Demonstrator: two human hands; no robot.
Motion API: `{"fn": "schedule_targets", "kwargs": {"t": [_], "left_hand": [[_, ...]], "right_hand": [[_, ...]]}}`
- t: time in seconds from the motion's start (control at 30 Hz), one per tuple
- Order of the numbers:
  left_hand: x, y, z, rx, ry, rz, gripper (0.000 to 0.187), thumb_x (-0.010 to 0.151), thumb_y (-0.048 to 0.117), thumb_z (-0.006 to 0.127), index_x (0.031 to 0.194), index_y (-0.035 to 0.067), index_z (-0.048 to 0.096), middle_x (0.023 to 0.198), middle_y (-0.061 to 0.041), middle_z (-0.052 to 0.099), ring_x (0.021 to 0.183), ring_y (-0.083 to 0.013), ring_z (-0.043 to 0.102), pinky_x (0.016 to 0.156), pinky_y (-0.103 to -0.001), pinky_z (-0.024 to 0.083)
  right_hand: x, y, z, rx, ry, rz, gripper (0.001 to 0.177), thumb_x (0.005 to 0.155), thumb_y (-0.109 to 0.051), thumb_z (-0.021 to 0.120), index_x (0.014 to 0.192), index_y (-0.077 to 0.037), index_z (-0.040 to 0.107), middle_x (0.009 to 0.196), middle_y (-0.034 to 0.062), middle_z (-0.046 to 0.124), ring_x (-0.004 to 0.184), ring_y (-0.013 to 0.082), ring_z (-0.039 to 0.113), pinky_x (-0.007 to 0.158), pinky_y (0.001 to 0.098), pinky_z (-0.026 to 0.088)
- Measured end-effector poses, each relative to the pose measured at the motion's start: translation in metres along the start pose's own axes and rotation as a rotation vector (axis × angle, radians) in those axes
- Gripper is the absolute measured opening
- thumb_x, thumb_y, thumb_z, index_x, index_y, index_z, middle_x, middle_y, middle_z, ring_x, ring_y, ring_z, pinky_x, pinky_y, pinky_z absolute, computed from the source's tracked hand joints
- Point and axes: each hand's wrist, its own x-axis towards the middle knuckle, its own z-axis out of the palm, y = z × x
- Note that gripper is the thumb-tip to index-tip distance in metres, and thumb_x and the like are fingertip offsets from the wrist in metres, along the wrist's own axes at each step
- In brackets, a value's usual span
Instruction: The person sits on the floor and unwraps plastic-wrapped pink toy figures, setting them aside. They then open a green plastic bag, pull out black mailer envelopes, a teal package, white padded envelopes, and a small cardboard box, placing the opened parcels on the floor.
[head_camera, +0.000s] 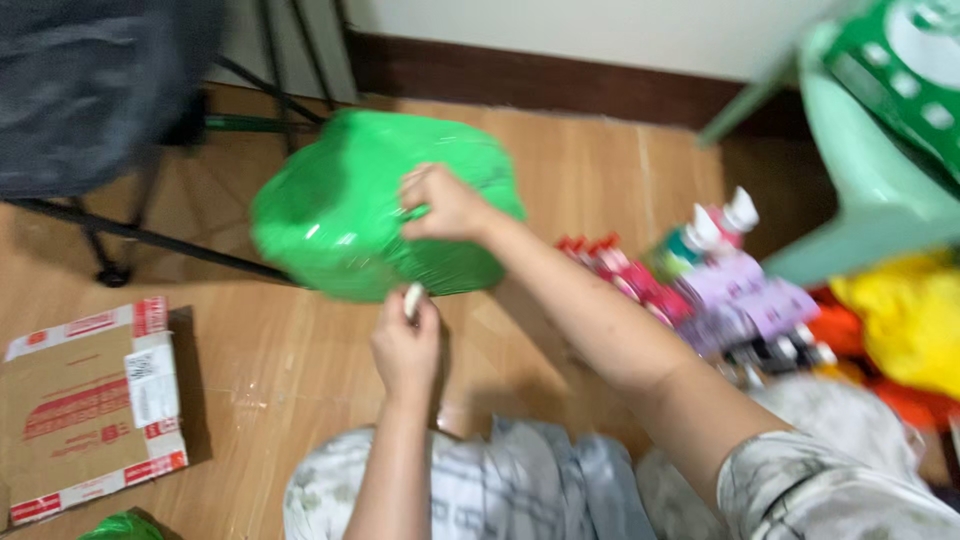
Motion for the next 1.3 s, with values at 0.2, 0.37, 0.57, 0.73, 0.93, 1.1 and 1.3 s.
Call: {"fn": "schedule_targets", "kwargs": {"t": [0.2, 0.37, 0.57, 0.73, 0.93, 1.1, 1.3], "left_hand": [[-0.024, 0.01, 0.005, -0.25, 0.115, 0.317, 0.02, 0.097, 0.019, 0.071, 0.11, 0.003, 0.068, 0.093, -0.014, 0.075, 0.08, -0.0214, 0.074, 0.072, -0.036, 0.058], [-0.055, -0.01, 0.038, -0.299, -0.089, 0.29, 0.021, 0.1, 0.019, 0.067, 0.112, 0.002, 0.067, 0.1, -0.015, 0.074, 0.09, -0.0236, 0.073, 0.081, -0.038, 0.058], [-0.076, -0.04, 0.162, -0.173, -0.217, 0.275, 0.039, 0.1, 0.016, 0.066, 0.128, -0.006, 0.049, 0.135, -0.029, 0.054, 0.122, -0.0413, 0.056, 0.109, -0.046, 0.044], [-0.069, -0.039, 0.196, 0.046, -0.302, 0.313, 0.076, 0.072, -0.002, 0.066, 0.141, -0.007, 0.035, 0.148, -0.031, 0.042, 0.137, -0.0487, 0.039, 0.115, -0.05, 0.032], [-0.076, -0.009, 0.192, 0.113, -0.519, 0.197, 0.107, 0.067, -0.005, 0.069, 0.159, 0.003, 0.014, 0.152, -0.027, 0.038, 0.138, -0.046, 0.039, 0.116, -0.046, 0.035], [-0.056, 0.001, 0.199, 0.1, -0.569, 0.25, 0.108, 0.068, -0.004, 0.074, 0.157, 0.002, 0.012, 0.151, -0.026, 0.041, 0.137, -0.0457, 0.042, 0.114, -0.047, 0.039], [-0.039, 0.005, 0.219, 0.069, -0.627, 0.207, 0.124, 0.057, -0.001, 0.085, 0.157, 0.006, 0.012, 0.143, -0.022, 0.045, 0.133, -0.042, 0.044, 0.111, -0.045, 0.04]], "right_hand": [[-0.06, -0.098, -0.011, -0.136, 0.085, 0.034, 0.031, 0.072, -0.015, 0.075, 0.099, -0.005, 0.064, 0.105, 0.0143, 0.061, 0.11, 0.0351, 0.058, 0.102, 0.045, 0.043], [-0.232, -0.136, -0.101, -0.157, 0.207, 0.646, 0.065, 0.073, -0.019, 0.082, 0.134, -0.009, 0.061, 0.133, 0.0171, 0.063, 0.125, 0.0316, 0.061, 0.104, 0.0405, 0.05], [-0.414, -0.081, -0.08, -0.465, 1.164, 1.682, 0.099, 0.064, -0.02, 0.09, 0.141, 0.003, 0.032, 0.136, 0.0258, 0.042, 0.125, 0.0379, 0.044, 0.104, 0.0426, 0.038], [-0.418, -0.016, -0.012, 0.022, 1.373, 2.171, 0.141, 0.058, -0.032, 0.095, 0.164, -0.015, 0.003, 0.167, 0.0204, 0.019, 0.152, 0.0408, 0.029, 0.124, 0.0495, 0.029], [-0.388, -0.022, -0.027, -0.049, 1.296, 2.363, 0.132, 0.059, -0.03, 0.097, 0.159, -0.043, 0.011, 0.168, 0.0083, 0.005, 0.151, 0.0401, 0.022, 0.118, 0.0582, 0.028], [-0.384, -0.039, -0.019, -0.032, 1.197, 2.234, 0.129, 0.061, -0.031, 0.096, 0.161, -0.036, 0.014, 0.168, 0.0079, 0.014, 0.148, 0.0428, 0.031, 0.118, 0.054, 0.034], [-0.405, -0.006, 0.006, -0.241, 1.161, 1.987, 0.123, 0.067, -0.031, 0.091, 0.162, -0.02, 0.014, 0.164, 0.0156, 0.025, 0.141, 0.0448, 0.041, 0.116, 0.0505, 0.037]]}}
